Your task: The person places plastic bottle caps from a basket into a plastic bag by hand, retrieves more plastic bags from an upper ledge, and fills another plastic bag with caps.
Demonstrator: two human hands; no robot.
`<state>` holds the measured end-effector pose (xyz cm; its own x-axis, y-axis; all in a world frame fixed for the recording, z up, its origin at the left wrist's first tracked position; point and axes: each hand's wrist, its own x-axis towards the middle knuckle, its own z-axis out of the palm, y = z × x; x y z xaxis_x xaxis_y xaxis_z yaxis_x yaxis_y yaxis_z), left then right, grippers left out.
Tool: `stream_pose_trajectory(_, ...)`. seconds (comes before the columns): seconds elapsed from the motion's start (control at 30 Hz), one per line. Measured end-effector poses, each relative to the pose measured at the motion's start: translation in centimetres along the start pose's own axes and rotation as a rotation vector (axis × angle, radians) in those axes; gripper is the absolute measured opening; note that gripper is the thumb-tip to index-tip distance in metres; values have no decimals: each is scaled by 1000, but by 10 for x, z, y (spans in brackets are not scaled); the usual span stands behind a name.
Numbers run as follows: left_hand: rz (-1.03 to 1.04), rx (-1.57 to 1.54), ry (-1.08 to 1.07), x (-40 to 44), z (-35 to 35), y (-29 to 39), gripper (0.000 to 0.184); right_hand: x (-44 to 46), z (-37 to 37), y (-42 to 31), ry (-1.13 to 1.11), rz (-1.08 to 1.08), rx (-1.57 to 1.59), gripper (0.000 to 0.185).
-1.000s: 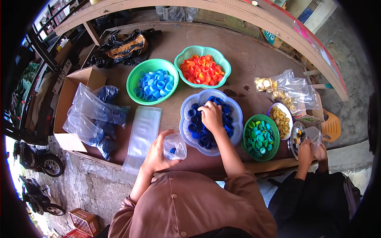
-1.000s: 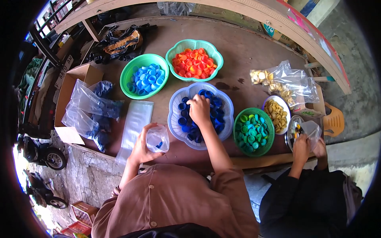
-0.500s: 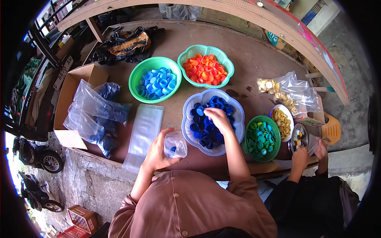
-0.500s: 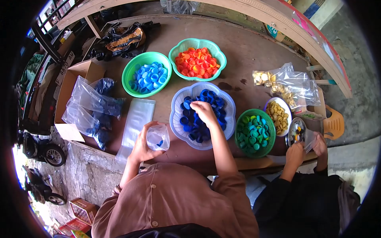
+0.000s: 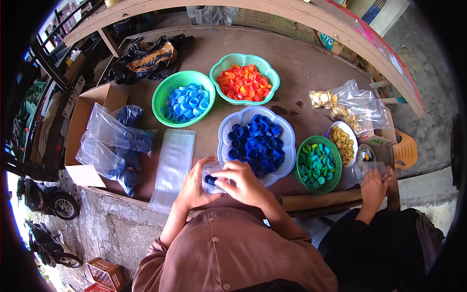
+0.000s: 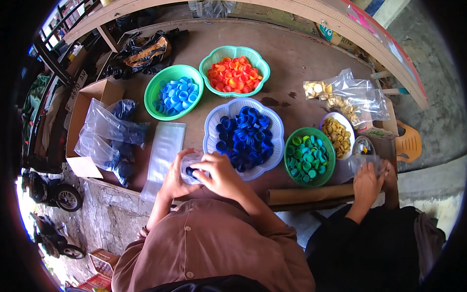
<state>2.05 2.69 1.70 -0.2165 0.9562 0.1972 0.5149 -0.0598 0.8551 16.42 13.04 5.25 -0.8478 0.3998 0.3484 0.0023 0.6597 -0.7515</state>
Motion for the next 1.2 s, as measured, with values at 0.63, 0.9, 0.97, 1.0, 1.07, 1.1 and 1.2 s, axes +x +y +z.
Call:
stream_pose_trajectory(0.63, -14, 3, 62, -4, -9, -2, 81, 12, -22, 153, 295, 416, -147, 13)
stream_pose_trajectory(0.9, 9, 45, 34, 2, -6, 3, 81, -20, -25, 101, 436, 693, 1217, 12)
stream_pose_trajectory(0.97, 12, 37, 25, 2, -5, 3, 81, -20, -23, 84, 432, 661, 1081, 12)
stream_pose_trajectory(1.0, 14, 30, 20, 2, -5, 3, 81, -22, -21, 80, 390, 625, 930, 12)
stream_pose_trajectory(1.07, 24, 29, 20, 2, -2, 0, 81, -14, -15, 35, 326, 505, 856, 11)
stream_pose_trajectory(1.1, 33, 27, 22, 2, -1, -1, 81, -16, -6, 33, 228, 323, 640, 11)
stream_pose_trajectory(1.2, 29, 11, 23, 3, -2, 3, 82, -4, 3, 1, 147, 0, -97, 17)
